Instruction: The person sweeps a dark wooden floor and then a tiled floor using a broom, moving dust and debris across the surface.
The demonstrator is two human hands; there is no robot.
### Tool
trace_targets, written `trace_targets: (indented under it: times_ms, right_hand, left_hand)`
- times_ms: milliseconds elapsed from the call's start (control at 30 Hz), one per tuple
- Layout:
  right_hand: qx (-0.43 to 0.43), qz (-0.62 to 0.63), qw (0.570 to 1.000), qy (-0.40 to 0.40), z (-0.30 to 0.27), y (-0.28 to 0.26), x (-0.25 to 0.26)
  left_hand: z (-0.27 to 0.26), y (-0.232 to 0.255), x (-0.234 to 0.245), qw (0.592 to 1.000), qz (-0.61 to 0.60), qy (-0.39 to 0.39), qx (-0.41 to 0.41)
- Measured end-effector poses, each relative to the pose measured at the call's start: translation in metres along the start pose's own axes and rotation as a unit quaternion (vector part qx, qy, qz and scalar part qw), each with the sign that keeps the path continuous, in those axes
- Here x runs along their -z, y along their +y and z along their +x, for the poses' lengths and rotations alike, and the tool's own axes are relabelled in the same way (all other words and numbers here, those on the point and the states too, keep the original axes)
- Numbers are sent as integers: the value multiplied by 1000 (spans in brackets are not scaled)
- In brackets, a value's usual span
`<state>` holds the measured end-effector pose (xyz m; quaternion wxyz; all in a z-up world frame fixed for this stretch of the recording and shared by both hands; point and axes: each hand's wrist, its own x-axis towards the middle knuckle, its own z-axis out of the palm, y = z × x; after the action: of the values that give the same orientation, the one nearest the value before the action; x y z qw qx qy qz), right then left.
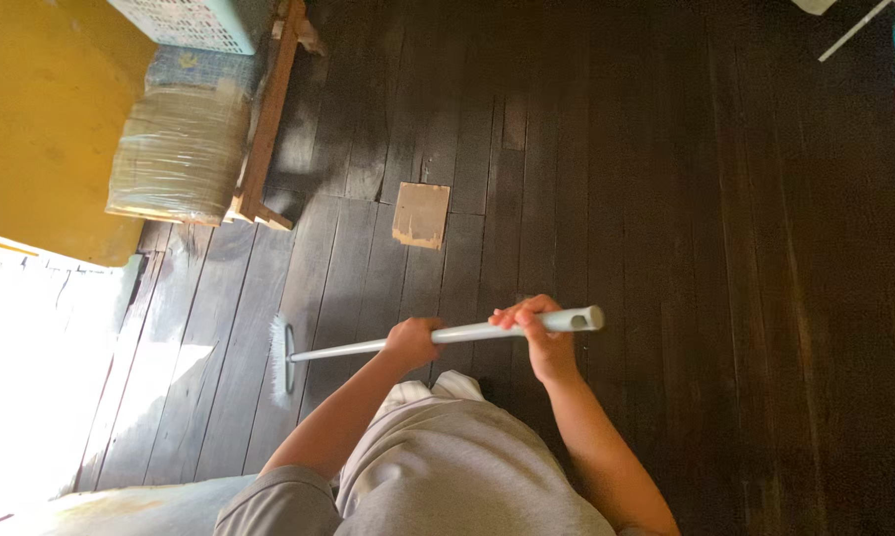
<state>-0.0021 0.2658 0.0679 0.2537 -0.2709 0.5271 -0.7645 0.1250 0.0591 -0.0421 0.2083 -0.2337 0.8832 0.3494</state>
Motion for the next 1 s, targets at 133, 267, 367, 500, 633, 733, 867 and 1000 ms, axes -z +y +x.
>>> trace_targets:
  times_ms: [133,267,367,500,633,733,867,1000]
  right_hand:
    - [-4,88,994,67,9,3,-5]
    - [89,190,971,110,21,-21,18]
    - [110,130,967,190,30,-43,39]
    - [113,78,972,192,36,-50,71]
    - [85,54,971,219,44,-39,98]
    - [110,38,959,260,58,-28,118]
    - [120,2,950,287,71,-14,131]
    - [85,-44,943,318,71,19,121]
  left_hand:
    - [11,62,8,995,-9,65,-70]
    - [18,127,10,991,7,49,-124]
    - [21,154,21,985,13,14,-174]
    - [36,158,28,943,61,33,-326]
    - [76,158,47,947,161,76,-266]
    - [107,165,63,934,245,136,-222]
    - [131,173,73,906,195,292,-237]
    - [126,186,65,918,183,296,-191]
